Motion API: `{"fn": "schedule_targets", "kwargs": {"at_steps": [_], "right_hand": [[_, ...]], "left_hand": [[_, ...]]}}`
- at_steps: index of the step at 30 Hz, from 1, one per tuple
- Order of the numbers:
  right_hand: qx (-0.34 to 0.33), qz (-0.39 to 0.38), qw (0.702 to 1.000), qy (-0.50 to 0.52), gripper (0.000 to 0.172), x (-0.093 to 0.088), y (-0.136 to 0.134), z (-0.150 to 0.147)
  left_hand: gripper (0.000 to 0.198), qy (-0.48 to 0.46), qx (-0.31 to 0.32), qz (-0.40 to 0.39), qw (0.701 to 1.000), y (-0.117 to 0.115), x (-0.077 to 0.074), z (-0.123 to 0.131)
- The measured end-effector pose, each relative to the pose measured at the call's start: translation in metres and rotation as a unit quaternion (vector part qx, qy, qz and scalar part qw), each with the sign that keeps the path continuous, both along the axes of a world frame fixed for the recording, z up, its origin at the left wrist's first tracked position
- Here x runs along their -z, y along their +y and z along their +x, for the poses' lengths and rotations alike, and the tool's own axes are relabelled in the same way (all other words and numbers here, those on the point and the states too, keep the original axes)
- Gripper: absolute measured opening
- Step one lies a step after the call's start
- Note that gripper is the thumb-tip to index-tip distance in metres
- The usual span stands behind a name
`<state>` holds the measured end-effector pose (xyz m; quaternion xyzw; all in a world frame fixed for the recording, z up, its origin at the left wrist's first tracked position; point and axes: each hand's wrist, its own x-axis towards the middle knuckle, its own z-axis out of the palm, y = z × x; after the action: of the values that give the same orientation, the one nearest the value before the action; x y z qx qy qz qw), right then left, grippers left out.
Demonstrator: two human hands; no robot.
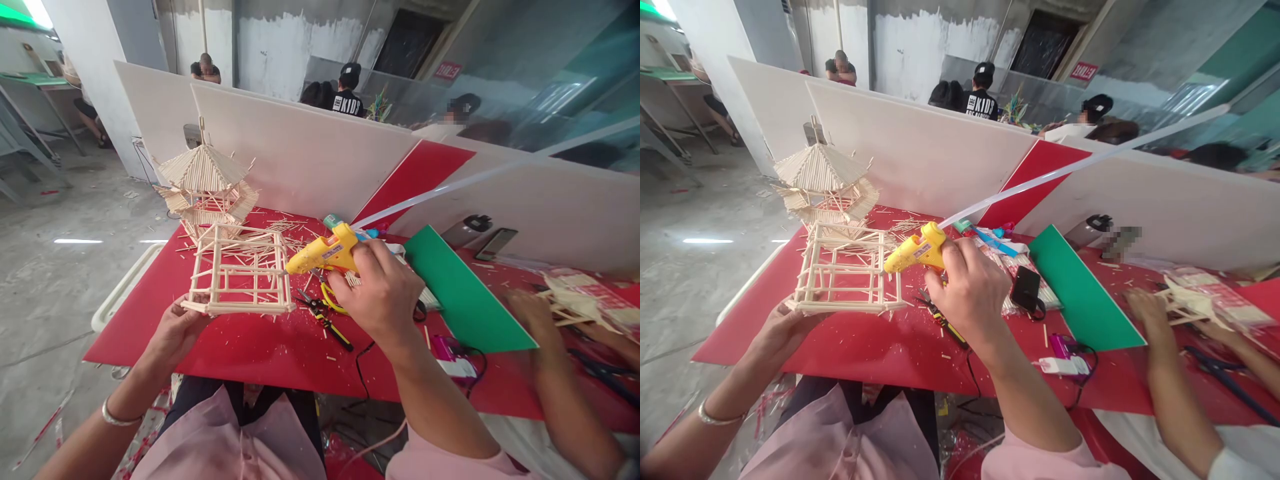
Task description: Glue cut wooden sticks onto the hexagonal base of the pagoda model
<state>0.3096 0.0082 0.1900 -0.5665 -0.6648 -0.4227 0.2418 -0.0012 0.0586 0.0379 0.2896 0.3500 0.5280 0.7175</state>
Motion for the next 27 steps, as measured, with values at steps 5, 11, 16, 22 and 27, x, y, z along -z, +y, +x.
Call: {"fn": "schedule_targets", "kwargs": {"at_steps": [5, 11, 16, 22, 27], "right_hand": [[-0.011, 0.007, 1.0, -0.003, 0.02, -0.001, -0.001, -0.002], [-0.013, 0.028, 0.999, -0.004, 0.015, 0.0, -0.002, -0.002], [0.007, 0.019, 1.0, 0.0, 0.013, 0.002, -0.003, 0.0], [-0.009, 0.013, 1.0, 0.009, 0.016, 0.005, -0.002, -0.001], [-0.022, 0.012, 0.999, 0.024, 0.016, 0.007, -0.002, -0.001]], "left_hand": [[0.037, -0.003, -0.003, -0.004, 1.0, 0.0, 0.0, 0.001], [0.042, 0.0, 0.011, -0.009, 1.0, -0.002, -0.003, 0.001], [0.04, -0.003, 0.017, -0.007, 1.0, -0.002, -0.003, 0.002], [0.034, -0.003, 0.017, -0.001, 1.0, -0.004, -0.013, 0.003], [0.039, 0.013, 0.023, -0.006, 1.0, -0.004, -0.018, 0.0]]}}
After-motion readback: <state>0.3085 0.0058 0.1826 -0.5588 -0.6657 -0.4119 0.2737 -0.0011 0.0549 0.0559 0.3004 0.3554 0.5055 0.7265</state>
